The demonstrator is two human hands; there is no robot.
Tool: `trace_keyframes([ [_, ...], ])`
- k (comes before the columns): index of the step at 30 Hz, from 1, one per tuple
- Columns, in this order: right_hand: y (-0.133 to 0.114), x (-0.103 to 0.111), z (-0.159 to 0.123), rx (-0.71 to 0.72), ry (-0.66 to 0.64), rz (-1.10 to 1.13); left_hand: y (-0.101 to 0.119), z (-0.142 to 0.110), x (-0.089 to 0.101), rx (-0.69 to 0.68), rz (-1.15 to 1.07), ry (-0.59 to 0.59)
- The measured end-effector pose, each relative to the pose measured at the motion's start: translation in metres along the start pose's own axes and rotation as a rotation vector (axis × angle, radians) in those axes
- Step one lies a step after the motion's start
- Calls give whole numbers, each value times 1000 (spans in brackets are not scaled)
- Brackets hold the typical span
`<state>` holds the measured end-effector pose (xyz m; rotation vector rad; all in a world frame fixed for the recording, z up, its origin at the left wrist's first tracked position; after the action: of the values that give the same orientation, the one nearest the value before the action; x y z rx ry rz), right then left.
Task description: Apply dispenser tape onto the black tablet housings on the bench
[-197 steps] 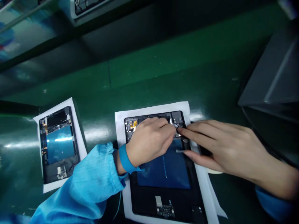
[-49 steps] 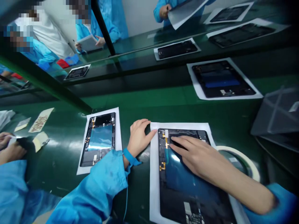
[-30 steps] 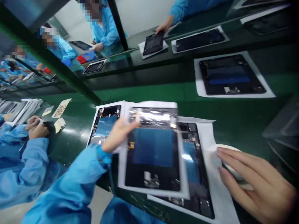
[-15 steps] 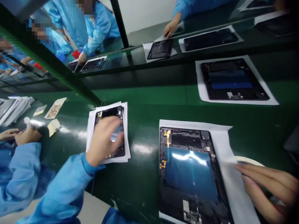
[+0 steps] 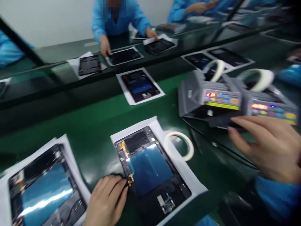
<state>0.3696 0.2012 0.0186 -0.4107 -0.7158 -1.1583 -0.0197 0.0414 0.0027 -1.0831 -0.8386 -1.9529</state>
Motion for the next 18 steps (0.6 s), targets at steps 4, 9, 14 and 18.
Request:
trace_keyframes([
  [4, 11, 3, 4, 81, 180, -221, -12, 4, -5, -58, -54, 19],
  [9, 38, 10, -15, 20, 263, -256, -20, 8, -9, -34, -76, -23],
  [14, 55, 12, -40, 20, 207, -246, -15, 17, -11, 26, -73, -13],
  [18, 57, 2, -40, 14, 169, -203, -13, 24, -12, 42, -64, 7],
])
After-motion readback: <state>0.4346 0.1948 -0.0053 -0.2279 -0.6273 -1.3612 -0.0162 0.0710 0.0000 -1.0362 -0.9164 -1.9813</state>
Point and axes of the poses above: each hand's wrist, its own z-axis towards the middle knuckle, its own x-axis out of the back of the hand, y = z × x, the point moved 4 cm from there along z, towards the middle knuckle, and after that the axes turned 7 degrees about -x, right-handed, at the moved point
